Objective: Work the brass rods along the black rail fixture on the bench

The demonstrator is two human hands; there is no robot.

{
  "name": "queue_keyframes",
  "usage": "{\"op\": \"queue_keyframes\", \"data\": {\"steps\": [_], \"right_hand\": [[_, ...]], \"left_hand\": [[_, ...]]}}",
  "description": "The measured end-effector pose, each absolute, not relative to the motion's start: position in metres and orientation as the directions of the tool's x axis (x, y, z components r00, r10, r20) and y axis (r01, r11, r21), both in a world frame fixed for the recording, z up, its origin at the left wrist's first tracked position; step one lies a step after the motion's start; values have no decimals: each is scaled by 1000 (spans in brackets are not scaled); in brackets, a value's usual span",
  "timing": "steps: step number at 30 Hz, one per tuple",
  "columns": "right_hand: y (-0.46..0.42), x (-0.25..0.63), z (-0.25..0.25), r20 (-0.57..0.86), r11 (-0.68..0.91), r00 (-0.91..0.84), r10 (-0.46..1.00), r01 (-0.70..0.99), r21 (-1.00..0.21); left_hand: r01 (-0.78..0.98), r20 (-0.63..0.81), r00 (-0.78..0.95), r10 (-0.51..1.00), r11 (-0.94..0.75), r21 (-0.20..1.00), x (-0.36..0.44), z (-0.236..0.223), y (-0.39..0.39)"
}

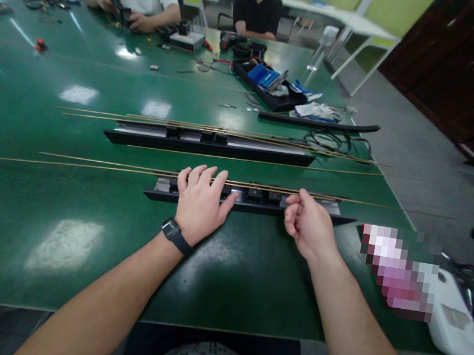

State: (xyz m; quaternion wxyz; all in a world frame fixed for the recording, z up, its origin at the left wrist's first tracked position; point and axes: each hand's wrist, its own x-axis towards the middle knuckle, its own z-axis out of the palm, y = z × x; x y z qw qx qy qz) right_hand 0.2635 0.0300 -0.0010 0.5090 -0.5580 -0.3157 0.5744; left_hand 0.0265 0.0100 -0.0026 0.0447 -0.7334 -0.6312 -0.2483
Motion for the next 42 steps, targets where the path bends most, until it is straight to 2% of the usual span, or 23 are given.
{"op": "queue_keyframes", "data": {"steps": [13,25,35,42], "right_hand": [[29,268,0,-282,-269,55,958,-165,-949],[31,265,-6,-305,-262,143,942,-259,-930],[29,268,-2,-264,-251,68,962,-156,-955],[30,264,-2,-298,-268,125,946,-211,-940]], "left_hand": [[949,417,74,906,-192,249,28,-2,10],[949,416,78,906,-195,246,27,-1,10],[955,431,85,898,-196,221,27,-3,10],[953,435,89,896,-204,225,27,-3,11]]}}
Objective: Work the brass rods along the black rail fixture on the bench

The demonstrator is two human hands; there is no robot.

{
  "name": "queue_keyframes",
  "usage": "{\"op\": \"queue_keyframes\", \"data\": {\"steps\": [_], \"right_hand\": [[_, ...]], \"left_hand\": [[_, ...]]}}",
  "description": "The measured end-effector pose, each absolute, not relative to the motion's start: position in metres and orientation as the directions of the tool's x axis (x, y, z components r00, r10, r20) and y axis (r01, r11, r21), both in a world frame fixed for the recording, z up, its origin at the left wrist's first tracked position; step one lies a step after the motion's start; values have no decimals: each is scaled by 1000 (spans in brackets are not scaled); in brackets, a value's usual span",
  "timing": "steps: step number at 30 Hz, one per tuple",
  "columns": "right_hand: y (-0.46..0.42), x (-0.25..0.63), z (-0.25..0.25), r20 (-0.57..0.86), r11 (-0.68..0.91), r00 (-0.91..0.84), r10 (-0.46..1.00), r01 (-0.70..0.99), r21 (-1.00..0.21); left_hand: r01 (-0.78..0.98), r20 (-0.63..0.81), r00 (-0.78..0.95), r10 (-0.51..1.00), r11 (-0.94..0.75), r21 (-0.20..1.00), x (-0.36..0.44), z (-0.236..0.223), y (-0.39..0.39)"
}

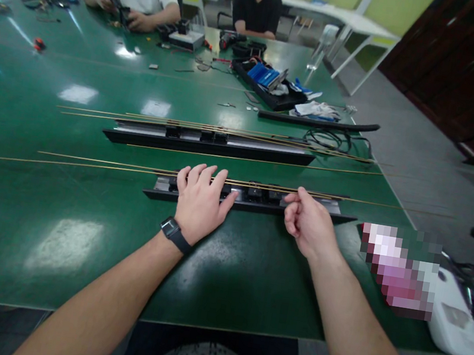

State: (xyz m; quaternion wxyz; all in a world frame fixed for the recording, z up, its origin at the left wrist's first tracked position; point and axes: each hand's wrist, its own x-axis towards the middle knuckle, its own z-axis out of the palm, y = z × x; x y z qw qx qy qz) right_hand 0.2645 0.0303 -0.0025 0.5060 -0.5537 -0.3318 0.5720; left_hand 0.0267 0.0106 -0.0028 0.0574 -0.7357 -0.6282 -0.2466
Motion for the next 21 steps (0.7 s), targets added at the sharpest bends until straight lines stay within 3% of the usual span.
{"op": "queue_keyframes", "data": {"steps": [12,21], "right_hand": [[28,266,-2,-257,-238,87,962,-184,-954],[30,264,-1,-306,-276,133,943,-207,-939]], "left_hand": [[954,433,85,897,-199,224,27,-2,10],[953,433,89,897,-203,223,27,-3,10]]}}
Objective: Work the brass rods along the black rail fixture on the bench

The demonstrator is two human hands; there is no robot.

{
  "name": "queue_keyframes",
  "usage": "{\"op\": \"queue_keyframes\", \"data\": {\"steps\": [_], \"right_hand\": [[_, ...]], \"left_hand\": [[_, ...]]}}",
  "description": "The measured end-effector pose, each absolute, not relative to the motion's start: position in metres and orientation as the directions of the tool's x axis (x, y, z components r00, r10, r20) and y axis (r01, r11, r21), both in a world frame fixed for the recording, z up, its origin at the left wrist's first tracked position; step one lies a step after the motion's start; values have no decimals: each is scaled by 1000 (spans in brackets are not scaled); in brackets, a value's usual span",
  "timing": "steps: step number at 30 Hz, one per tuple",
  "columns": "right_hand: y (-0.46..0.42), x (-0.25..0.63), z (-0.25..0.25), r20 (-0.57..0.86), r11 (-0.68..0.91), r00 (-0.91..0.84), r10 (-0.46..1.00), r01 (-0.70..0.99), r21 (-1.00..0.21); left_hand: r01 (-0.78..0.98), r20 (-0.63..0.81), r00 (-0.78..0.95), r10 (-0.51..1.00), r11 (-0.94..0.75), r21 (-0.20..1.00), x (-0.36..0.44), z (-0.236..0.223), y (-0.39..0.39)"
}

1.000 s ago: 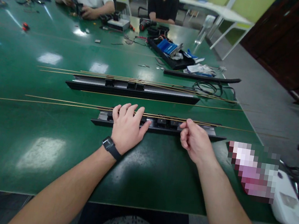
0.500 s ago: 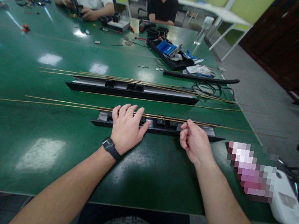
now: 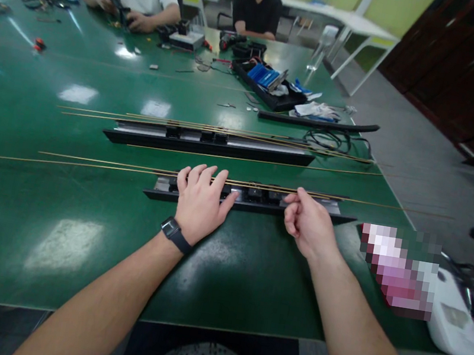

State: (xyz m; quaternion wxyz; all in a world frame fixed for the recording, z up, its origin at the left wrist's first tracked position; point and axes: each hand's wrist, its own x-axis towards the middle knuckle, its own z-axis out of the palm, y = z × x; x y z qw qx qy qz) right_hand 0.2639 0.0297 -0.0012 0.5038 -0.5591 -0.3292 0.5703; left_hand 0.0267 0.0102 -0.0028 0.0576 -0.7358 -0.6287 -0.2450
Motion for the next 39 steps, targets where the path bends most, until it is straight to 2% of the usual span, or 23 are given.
{"op": "queue_keyframes", "data": {"steps": [20,29,39], "right_hand": [[28,267,0,-266,-253,69,962,-156,-955],[30,265,-4,-296,-260,133,946,-235,-937],[28,267,-1,-267,-252,66,961,-176,-951]], "left_hand": [[950,432,78,899,-198,240,27,-2,10],[950,419,86,904,-201,239,26,-1,10],[951,421,82,904,-197,237,27,-1,10]]}}
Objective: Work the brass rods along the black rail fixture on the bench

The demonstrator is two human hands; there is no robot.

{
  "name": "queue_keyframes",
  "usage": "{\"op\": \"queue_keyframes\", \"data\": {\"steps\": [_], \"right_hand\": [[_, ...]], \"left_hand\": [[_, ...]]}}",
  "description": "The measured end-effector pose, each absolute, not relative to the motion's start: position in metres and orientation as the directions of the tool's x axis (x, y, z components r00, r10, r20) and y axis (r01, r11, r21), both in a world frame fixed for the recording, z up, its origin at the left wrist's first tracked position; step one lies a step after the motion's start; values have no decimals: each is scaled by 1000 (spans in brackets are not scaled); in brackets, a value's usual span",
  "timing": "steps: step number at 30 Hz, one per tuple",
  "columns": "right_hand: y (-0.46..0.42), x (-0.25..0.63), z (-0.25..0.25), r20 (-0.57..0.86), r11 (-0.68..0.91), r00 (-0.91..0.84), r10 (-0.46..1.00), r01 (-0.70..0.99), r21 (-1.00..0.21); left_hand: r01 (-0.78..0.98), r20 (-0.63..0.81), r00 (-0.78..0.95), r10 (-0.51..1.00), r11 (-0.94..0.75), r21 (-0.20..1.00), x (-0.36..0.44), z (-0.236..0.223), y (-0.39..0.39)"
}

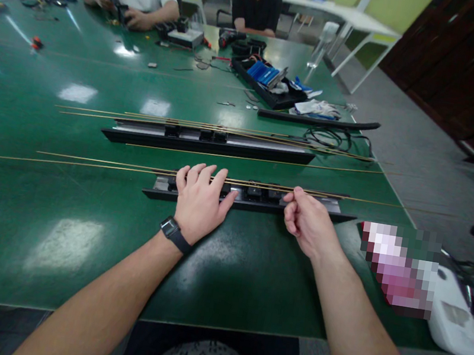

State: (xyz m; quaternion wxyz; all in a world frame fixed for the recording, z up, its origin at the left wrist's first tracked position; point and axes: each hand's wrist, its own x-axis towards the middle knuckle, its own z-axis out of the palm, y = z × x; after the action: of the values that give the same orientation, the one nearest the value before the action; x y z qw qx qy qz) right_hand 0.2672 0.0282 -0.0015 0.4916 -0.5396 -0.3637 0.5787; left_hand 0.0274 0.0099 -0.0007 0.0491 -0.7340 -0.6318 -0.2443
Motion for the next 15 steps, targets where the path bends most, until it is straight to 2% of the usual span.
{"op": "queue_keyframes", "data": {"steps": [15], "right_hand": [[28,264,1,-270,-251,114,956,-157,-955]], "left_hand": [[950,424,83,902,-201,239,27,-2,10]]}}
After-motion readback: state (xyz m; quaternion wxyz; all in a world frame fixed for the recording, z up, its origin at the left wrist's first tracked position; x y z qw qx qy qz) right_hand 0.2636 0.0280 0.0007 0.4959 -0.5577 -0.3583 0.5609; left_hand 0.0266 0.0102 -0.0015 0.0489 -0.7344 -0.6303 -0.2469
